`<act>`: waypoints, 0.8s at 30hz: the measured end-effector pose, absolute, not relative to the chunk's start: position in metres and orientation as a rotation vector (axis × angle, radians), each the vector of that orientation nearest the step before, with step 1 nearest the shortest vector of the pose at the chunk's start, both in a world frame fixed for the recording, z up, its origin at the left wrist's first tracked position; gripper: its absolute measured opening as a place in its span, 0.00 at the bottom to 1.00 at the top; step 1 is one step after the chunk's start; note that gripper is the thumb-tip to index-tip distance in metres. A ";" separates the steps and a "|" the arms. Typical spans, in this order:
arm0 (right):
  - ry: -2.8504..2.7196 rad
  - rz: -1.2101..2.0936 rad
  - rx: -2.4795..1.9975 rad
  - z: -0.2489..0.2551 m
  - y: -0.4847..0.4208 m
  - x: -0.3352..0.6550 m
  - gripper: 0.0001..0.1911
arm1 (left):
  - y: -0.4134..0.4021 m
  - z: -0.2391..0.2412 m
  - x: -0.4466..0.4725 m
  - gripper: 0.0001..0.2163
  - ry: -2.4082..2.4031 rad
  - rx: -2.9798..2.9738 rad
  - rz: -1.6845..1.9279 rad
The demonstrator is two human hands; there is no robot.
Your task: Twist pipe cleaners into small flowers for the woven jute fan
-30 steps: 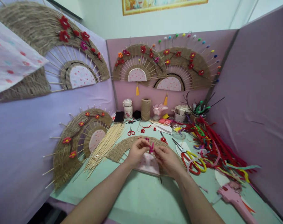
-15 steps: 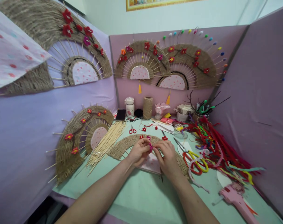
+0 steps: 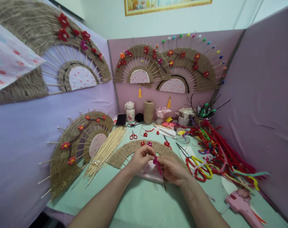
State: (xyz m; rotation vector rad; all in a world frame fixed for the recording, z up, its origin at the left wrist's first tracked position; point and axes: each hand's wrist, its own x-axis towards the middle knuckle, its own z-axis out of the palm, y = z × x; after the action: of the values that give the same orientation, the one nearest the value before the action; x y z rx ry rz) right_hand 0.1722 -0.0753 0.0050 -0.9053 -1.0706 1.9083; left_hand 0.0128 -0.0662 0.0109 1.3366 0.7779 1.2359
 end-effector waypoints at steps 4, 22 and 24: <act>-1.290 1.445 -1.015 0.009 -0.074 0.171 0.13 | -0.059 0.004 0.011 0.12 0.654 0.955 1.323; -1.766 0.625 -0.981 0.008 -0.076 0.169 0.06 | -0.059 0.001 0.018 0.15 0.663 0.916 1.271; -1.718 0.809 -1.069 0.007 -0.075 0.172 0.06 | -0.060 0.003 0.017 0.13 0.729 1.049 1.268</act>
State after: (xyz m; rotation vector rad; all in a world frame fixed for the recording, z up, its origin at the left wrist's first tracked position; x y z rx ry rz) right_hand 0.1715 -0.0753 0.0072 -1.0688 -1.7179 0.8091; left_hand 0.0171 -0.0596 0.0032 1.0490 0.7290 1.2679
